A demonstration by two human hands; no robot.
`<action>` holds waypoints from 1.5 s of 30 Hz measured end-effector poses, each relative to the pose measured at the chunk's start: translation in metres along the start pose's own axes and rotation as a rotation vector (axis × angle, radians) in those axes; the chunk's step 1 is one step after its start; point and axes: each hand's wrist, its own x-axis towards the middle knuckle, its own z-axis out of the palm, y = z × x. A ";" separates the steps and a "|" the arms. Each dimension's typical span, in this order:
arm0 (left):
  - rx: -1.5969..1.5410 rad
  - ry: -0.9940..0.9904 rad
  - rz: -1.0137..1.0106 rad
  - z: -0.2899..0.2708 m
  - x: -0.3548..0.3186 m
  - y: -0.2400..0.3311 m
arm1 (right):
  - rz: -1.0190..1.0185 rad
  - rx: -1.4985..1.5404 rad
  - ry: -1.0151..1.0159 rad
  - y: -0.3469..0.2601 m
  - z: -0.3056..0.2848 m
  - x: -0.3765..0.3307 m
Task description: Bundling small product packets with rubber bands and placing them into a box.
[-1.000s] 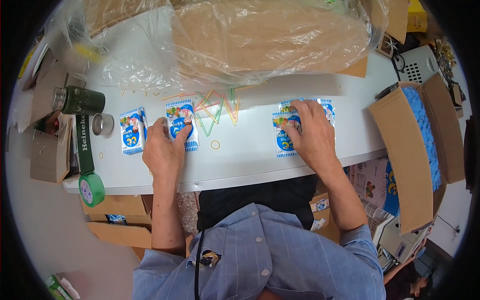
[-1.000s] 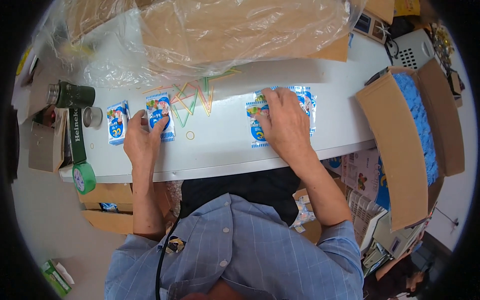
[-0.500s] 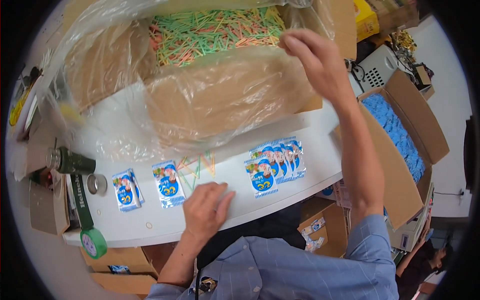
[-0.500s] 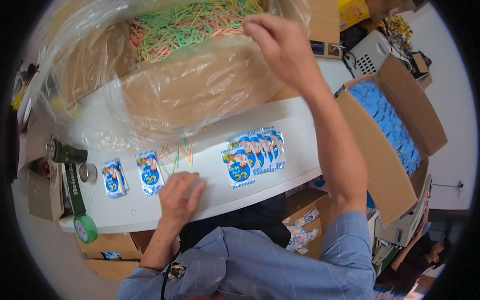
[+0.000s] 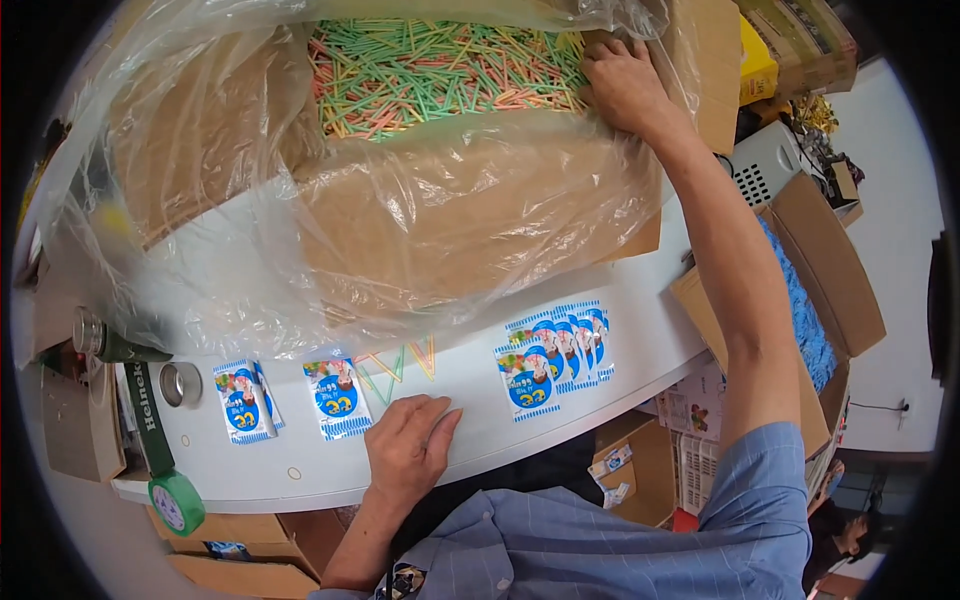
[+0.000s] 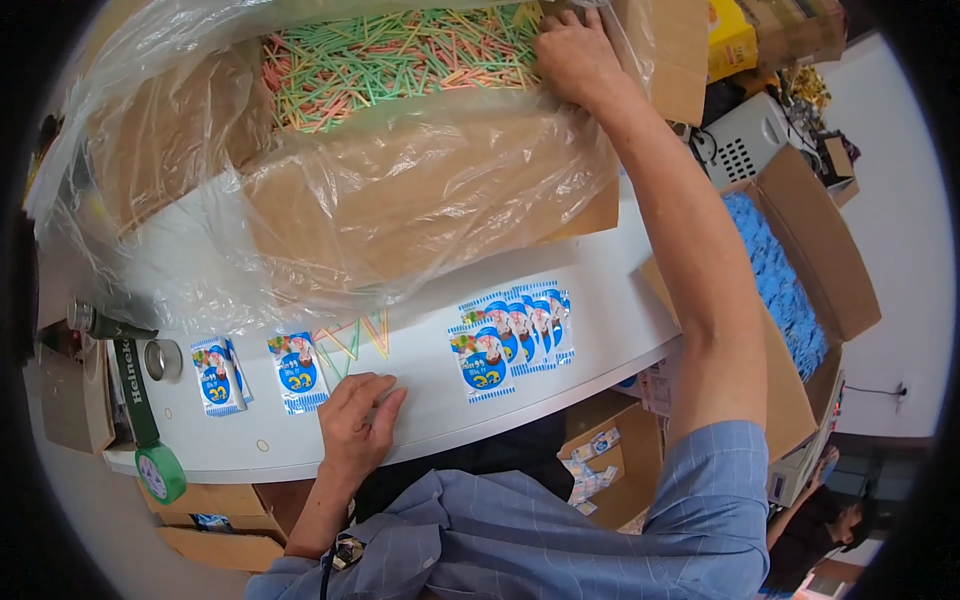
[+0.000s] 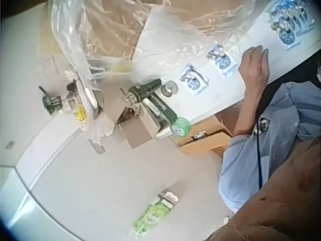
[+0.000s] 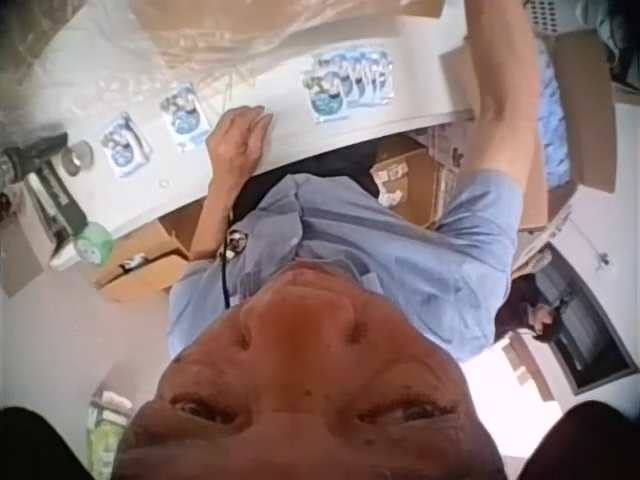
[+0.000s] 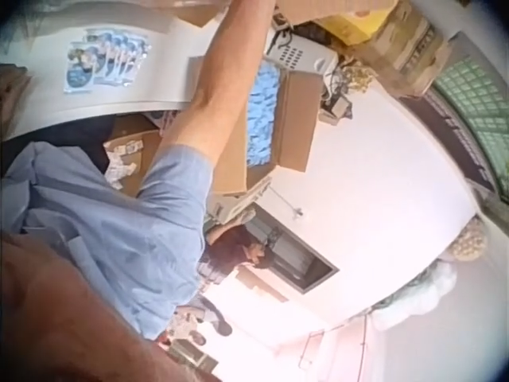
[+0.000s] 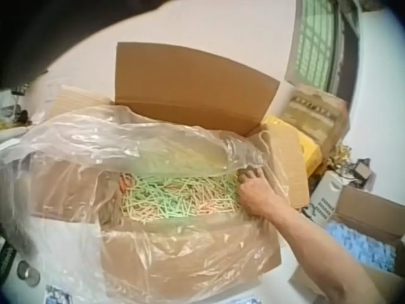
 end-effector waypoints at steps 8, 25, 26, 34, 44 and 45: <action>-0.052 0.018 -0.012 0.003 -0.001 -0.007 | 0.003 -0.001 0.009 -0.004 0.012 0.007; -0.103 0.038 -0.086 -0.002 -0.014 -0.014 | 0.053 -0.072 0.070 -0.010 0.018 0.002; -0.115 0.040 -0.117 -0.002 -0.015 -0.014 | 0.069 -0.087 0.028 -0.010 0.017 0.003; -0.142 0.043 -0.111 -0.001 -0.019 -0.018 | 0.042 -0.056 0.061 -0.005 0.029 0.004; 0.023 0.113 0.207 -0.026 0.042 0.042 | -0.146 0.188 0.144 0.010 -0.018 0.002; 0.028 0.145 0.325 -0.022 0.063 0.052 | -0.245 0.286 0.110 0.013 -0.026 0.001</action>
